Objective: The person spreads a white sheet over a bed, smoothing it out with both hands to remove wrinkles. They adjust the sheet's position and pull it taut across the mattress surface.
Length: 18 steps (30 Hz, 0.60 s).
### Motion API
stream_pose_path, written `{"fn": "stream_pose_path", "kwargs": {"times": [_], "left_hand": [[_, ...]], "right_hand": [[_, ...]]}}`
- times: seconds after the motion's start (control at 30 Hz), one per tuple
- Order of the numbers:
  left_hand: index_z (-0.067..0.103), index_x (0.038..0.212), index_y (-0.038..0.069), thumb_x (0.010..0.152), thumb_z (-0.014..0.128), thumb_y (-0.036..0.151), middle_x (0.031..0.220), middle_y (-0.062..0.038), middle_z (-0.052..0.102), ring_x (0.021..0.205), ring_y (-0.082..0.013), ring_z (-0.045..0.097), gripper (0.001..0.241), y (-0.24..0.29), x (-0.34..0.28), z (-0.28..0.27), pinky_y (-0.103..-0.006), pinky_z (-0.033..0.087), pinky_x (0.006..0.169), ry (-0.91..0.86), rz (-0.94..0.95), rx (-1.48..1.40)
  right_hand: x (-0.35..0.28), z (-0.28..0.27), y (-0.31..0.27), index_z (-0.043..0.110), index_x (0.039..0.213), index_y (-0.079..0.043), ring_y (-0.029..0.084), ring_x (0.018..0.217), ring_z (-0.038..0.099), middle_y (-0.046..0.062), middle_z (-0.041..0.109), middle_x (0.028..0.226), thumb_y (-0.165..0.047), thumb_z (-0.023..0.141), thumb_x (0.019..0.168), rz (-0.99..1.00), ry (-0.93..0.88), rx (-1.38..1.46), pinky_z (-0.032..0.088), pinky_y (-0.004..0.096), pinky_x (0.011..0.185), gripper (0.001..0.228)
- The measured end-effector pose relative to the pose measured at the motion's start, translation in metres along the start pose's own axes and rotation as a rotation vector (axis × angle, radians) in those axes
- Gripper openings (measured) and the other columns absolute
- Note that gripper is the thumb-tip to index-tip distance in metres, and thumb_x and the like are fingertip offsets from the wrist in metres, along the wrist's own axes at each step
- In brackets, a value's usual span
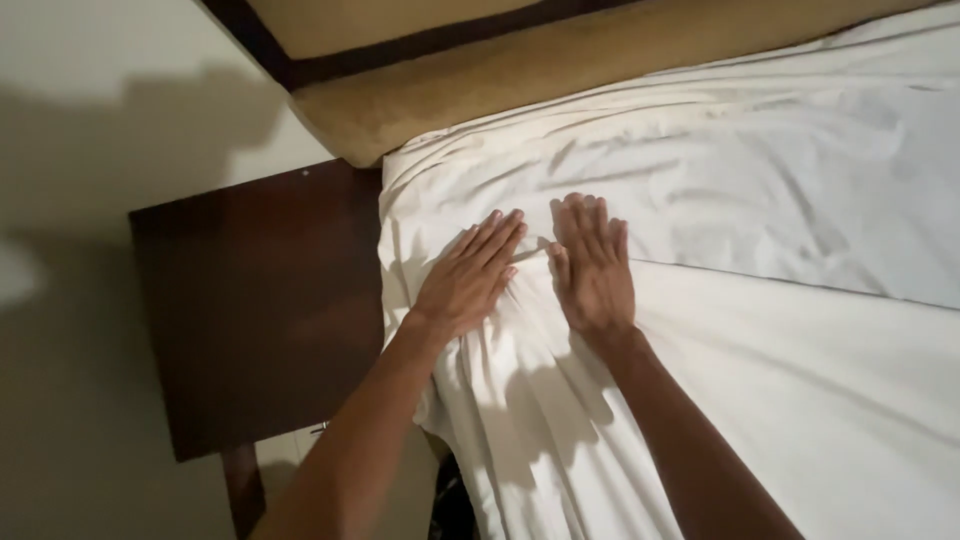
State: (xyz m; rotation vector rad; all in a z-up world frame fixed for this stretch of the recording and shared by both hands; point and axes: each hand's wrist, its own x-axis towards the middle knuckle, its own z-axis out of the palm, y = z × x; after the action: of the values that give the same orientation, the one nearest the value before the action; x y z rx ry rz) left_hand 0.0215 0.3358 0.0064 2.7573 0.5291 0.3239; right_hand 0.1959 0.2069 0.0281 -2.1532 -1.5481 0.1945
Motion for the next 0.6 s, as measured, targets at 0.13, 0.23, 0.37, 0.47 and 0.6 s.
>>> {"fn": "stream_pose_path", "kwargs": {"times": [0.13, 0.23, 0.37, 0.47, 0.6], "left_hand": [[0.028, 0.161, 0.001, 0.108, 0.052, 0.032, 0.170, -0.015, 0.025, 0.158, -0.0318, 0.022, 0.066, 0.037, 0.011, -0.022, -0.0454, 0.021, 0.128, 0.025, -0.012, -0.152], [0.026, 0.160, 0.000, 0.104, 0.057, 0.038, 0.169, -0.017, 0.023, 0.157, -0.0340, 0.019, 0.075, 0.070, 0.035, -0.035, -0.0459, 0.020, 0.127, 0.069, -0.041, -0.211], [0.025, 0.159, 0.001, 0.101, 0.057, 0.041, 0.169, -0.016, 0.022, 0.156, -0.0330, 0.017, 0.078, 0.092, 0.042, 0.008, -0.0449, 0.021, 0.126, -0.001, -0.041, -0.206], [0.027, 0.159, 0.001, 0.104, 0.053, 0.036, 0.169, -0.015, 0.024, 0.156, -0.0320, 0.018, 0.070, 0.086, 0.037, 0.041, -0.0450, 0.022, 0.126, 0.008, -0.051, -0.101], [0.038, 0.157, 0.004, 0.106, 0.046, 0.018, 0.169, -0.010, 0.032, 0.157, -0.0293, 0.023, 0.054, 0.096, 0.013, 0.069, -0.0428, 0.024, 0.127, 0.065, -0.048, 0.083]], "right_hand": [[-0.027, -0.037, 0.023, 0.024, 0.165, -0.006, 0.037, 0.159, 0.015, 0.020, 0.024, 0.171, -0.042, 0.034, 0.110, 0.051, 0.022, -0.024, 0.007, 0.059, 0.126, 0.067], [-0.051, -0.058, 0.049, 0.023, 0.164, -0.008, 0.034, 0.159, 0.014, 0.018, 0.024, 0.171, -0.047, 0.038, 0.107, 0.063, 0.028, -0.135, 0.006, 0.058, 0.126, 0.070], [-0.078, -0.075, 0.060, 0.025, 0.161, -0.005, 0.037, 0.155, 0.016, 0.019, 0.026, 0.166, -0.048, 0.046, 0.103, 0.111, -0.080, -0.137, 0.010, 0.057, 0.122, 0.076], [-0.090, -0.057, 0.073, 0.035, 0.160, -0.007, 0.038, 0.156, 0.024, 0.017, 0.037, 0.165, -0.036, 0.046, 0.107, 0.053, -0.026, -0.120, 0.017, 0.057, 0.124, 0.061], [-0.098, -0.044, 0.073, 0.046, 0.154, -0.006, 0.040, 0.153, 0.033, 0.017, 0.047, 0.160, -0.023, 0.048, 0.110, 0.032, 0.088, -0.152, 0.024, 0.057, 0.125, 0.047]]}}
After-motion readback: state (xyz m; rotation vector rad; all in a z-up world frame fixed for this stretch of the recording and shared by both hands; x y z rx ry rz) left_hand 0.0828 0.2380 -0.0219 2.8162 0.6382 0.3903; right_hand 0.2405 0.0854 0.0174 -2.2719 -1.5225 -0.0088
